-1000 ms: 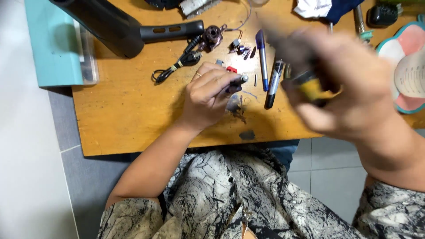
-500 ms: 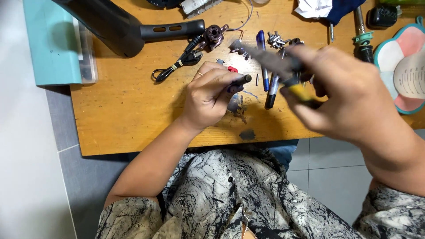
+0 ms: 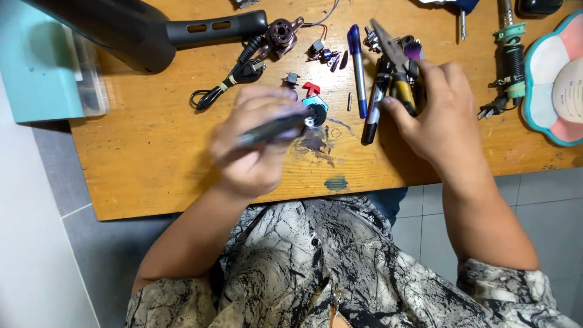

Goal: Using needle-nose pliers to tap and press a small metal pin into a blue plastic component on a workbench.

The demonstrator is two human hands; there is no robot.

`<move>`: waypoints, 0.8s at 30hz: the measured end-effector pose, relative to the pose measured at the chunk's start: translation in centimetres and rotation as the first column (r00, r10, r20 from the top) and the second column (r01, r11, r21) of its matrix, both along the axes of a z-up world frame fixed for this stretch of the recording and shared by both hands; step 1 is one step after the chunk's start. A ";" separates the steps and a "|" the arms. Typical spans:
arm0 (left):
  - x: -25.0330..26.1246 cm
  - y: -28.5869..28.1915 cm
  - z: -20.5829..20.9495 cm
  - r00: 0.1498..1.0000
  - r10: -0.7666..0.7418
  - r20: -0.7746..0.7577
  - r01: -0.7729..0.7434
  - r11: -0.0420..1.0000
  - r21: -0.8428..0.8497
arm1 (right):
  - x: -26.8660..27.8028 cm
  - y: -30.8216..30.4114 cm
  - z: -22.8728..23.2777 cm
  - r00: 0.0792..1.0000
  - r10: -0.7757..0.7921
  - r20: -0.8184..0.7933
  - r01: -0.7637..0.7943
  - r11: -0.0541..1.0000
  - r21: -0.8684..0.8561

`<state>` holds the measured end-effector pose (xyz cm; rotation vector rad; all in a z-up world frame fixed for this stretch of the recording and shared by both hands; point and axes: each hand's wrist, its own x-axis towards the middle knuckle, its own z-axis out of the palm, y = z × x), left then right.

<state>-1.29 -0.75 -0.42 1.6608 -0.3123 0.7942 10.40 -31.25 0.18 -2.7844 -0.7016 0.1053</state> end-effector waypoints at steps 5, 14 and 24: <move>-4.5 2.5 1.9 0.951 -0.146 -0.274 0.043 0.936 -0.349 | 0.4 0.7 -0.7 0.997 -0.037 0.064 0.037 0.999 0.005; -6.9 6.7 -0.6 0.476 0.237 -0.847 0.431 0.777 0.459 | 0.4 2.1 -0.7 0.994 -0.080 0.075 0.078 0.997 0.024; -7.4 6.8 -1.9 0.533 0.348 -0.771 0.473 0.633 0.613 | -0.8 3.4 1.3 0.942 0.298 0.152 -0.298 0.954 -0.024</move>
